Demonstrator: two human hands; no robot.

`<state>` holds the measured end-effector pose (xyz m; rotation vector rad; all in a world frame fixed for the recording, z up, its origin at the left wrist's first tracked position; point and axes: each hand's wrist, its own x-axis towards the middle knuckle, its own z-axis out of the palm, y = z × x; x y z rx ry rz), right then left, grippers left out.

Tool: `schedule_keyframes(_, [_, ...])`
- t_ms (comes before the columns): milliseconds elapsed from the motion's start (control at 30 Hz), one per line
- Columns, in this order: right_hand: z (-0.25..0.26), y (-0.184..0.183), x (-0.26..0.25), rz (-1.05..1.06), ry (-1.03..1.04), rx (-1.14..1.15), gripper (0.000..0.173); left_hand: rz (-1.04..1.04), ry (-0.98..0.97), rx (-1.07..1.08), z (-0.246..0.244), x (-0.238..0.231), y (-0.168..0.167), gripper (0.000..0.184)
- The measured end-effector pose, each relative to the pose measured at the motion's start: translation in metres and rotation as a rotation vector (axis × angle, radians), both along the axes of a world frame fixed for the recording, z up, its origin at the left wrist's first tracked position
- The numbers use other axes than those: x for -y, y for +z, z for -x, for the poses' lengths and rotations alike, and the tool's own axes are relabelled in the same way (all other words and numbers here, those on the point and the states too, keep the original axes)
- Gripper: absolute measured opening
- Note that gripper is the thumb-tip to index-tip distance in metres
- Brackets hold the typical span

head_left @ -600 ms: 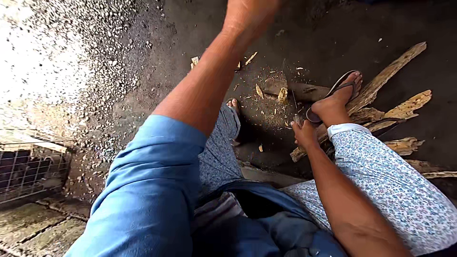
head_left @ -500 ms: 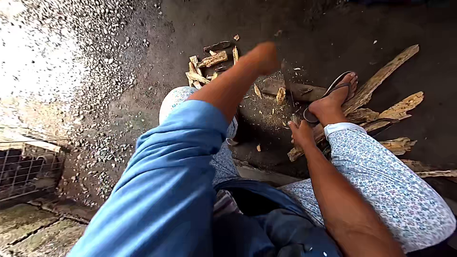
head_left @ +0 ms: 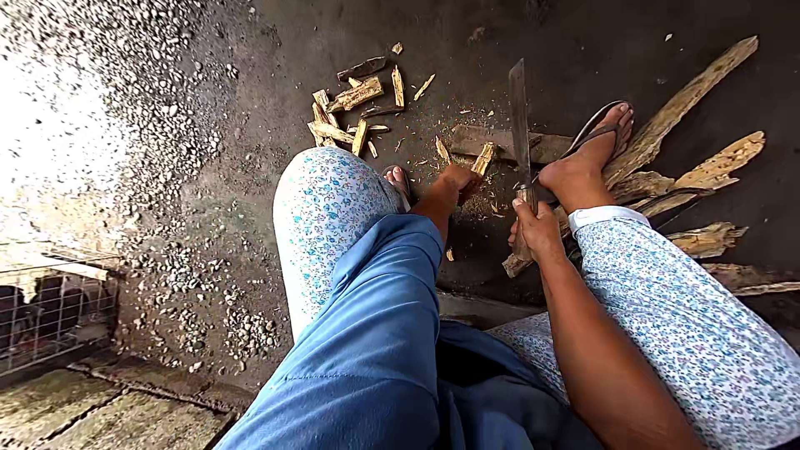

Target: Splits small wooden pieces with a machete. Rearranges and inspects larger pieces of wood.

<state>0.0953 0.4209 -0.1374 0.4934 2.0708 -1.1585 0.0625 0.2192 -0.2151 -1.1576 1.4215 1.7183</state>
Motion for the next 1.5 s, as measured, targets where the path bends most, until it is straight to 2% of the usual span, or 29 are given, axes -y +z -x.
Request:
schedule_keyframes(100, [0.006,-0.008,-0.003,-0.078,-0.023,-0.014,0.048,-0.089,0.083,-0.159,0.002,0.001,0.005,0.045])
schedule_keyframes(200, [0.007,-0.019,-0.009,-0.120,-0.038,0.087,0.050,-0.087,0.124,-0.436,0.017,0.004,0.017,0.047])
schedule_keyframes(267, [0.007,-0.021,-0.010,-0.110,-0.058,0.119,0.049,0.000,0.107,-0.616,0.035,0.006,0.021,0.051])
schedule_keyframes(333, [0.007,-0.016,-0.007,-0.103,-0.073,0.101,0.047,0.137,0.045,-0.682,0.053,0.007,0.029,0.056])
schedule_keyframes(400, [0.007,-0.004,-0.003,-0.080,-0.073,0.010,0.041,0.301,-0.051,-0.689,0.066,0.006,0.035,0.052])
schedule_keyframes(500, [0.009,0.021,0.005,0.005,-0.003,-0.268,0.037,0.439,-0.150,-0.673,0.070,0.001,0.026,0.045])
schedule_keyframes(600, [0.014,0.044,0.014,0.051,0.092,-0.572,0.039,0.468,-0.208,-0.656,0.065,-0.003,0.012,0.041])
schedule_keyframes(667, [0.013,0.047,0.017,0.046,0.131,-0.746,0.044,0.466,-0.227,-0.666,0.063,-0.007,0.008,0.041])
schedule_keyframes(767, [0.008,0.040,0.017,0.012,0.169,-0.857,0.049,0.453,-0.210,-0.663,0.064,-0.008,0.008,0.041])
schedule_keyframes(900, [0.004,0.033,0.015,0.001,0.180,-0.820,0.046,0.417,-0.124,-0.619,0.068,0.002,0.003,0.045])
schedule_keyframes(1100, [0.006,0.022,0.015,-0.150,0.311,-0.514,0.046,0.393,-0.085,-0.618,0.069,0.005,0.002,0.046])
schedule_keyframes(1167, [0.005,0.021,0.017,-0.207,0.342,-0.476,0.045,0.382,-0.094,-0.616,0.069,0.004,0.000,0.046])
schedule_keyframes(1233, [0.004,0.024,0.018,-0.149,0.311,-0.448,0.043,0.367,-0.085,-0.618,0.069,0.004,-0.001,0.046])
schedule_keyframes(1367, [0.006,0.036,0.021,0.094,0.160,-0.320,0.034,0.360,-0.084,-0.606,0.070,0.006,-0.001,0.046])
schedule_keyframes(1433, [0.006,0.041,0.021,0.076,0.158,-0.401,0.035,0.359,-0.083,-0.602,0.070,0.005,-0.001,0.045])
schedule_keyframes(1500, [0.008,0.045,0.021,0.047,0.166,-0.591,0.039,0.363,-0.079,-0.605,0.070,0.006,-0.002,0.045])
